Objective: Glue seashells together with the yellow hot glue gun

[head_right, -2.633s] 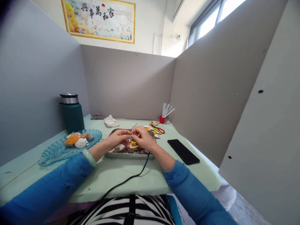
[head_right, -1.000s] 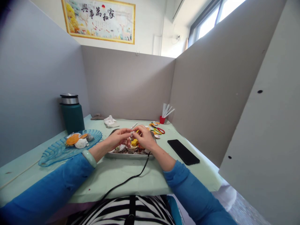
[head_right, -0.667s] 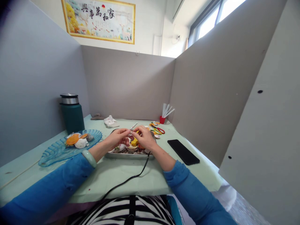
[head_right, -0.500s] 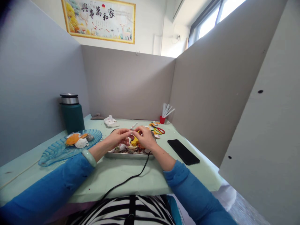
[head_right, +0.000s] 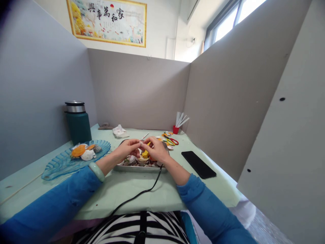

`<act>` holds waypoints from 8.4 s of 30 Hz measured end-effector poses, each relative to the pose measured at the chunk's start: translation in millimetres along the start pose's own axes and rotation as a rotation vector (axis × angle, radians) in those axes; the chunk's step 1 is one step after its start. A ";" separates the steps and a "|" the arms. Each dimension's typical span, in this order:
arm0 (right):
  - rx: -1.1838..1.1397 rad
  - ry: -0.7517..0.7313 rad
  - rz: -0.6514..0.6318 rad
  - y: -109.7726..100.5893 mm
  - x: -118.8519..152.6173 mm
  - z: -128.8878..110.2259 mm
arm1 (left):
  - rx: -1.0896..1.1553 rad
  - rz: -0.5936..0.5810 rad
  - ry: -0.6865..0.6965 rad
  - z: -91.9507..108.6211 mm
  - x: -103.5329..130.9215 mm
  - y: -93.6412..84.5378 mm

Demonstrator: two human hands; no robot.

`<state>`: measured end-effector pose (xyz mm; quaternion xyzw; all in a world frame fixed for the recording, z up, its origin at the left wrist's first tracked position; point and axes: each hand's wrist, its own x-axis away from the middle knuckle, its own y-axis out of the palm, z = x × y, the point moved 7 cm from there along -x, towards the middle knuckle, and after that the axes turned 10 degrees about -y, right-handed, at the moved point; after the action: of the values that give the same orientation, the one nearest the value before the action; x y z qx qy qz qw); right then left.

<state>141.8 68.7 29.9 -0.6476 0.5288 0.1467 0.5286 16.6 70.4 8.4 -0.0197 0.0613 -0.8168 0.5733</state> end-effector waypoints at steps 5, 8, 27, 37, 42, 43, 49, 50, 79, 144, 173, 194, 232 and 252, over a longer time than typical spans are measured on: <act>0.027 -0.038 0.009 -0.5 0.4 -4.9 | -0.027 0.038 -0.009 0.7 1.0 -0.5; 0.030 -0.041 0.022 -1.2 0.5 -6.5 | -0.042 0.043 -0.013 1.5 1.5 0.1; 0.056 -0.044 0.056 -3.1 1.2 -6.9 | -0.027 0.078 0.020 1.3 -0.7 -3.0; 0.092 -0.029 0.001 -0.4 0.9 -4.3 | 0.006 0.107 0.036 4.4 1.1 -4.3; 0.087 -0.031 -0.032 2.7 1.8 -4.4 | -0.025 0.099 0.017 1.9 -0.4 -4.6; 0.087 -0.032 -0.032 2.8 1.9 -4.6 | -0.029 0.093 0.014 1.7 -0.5 -4.4; 0.066 -0.002 -0.049 3.5 2.5 -5.1 | -0.053 0.069 0.037 4.1 0.5 -2.8; 0.064 0.003 -0.054 3.5 2.6 -5.7 | -0.060 0.064 0.044 4.6 0.6 -2.2; 0.086 0.027 -0.152 5.8 3.0 -10.7 | -0.237 0.058 0.107 2.1 -2.4 -2.9; 0.138 0.063 -0.035 2.3 3.3 3.2 | -0.202 0.094 0.048 2.1 -1.4 -1.4; 0.136 0.010 -0.022 1.9 3.1 1.6 | 0.230 0.043 -0.049 -2.6 -3.4 -4.7; 0.141 0.000 -0.021 2.0 4.1 -1.1 | 0.212 0.059 -0.054 -2.6 -1.8 -5.4; 0.160 -0.001 -0.119 9.0 5.0 -2.0 | 0.137 0.089 -0.009 1.9 0.9 -6.1; 0.144 -0.038 -0.081 5.4 3.0 -7.7 | 0.037 0.047 -0.026 0.2 0.9 -1.2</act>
<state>135.6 61.2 27.9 -0.6261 0.5011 0.0991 0.5891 15.2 69.9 8.7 -0.0182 0.0394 -0.8037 0.5934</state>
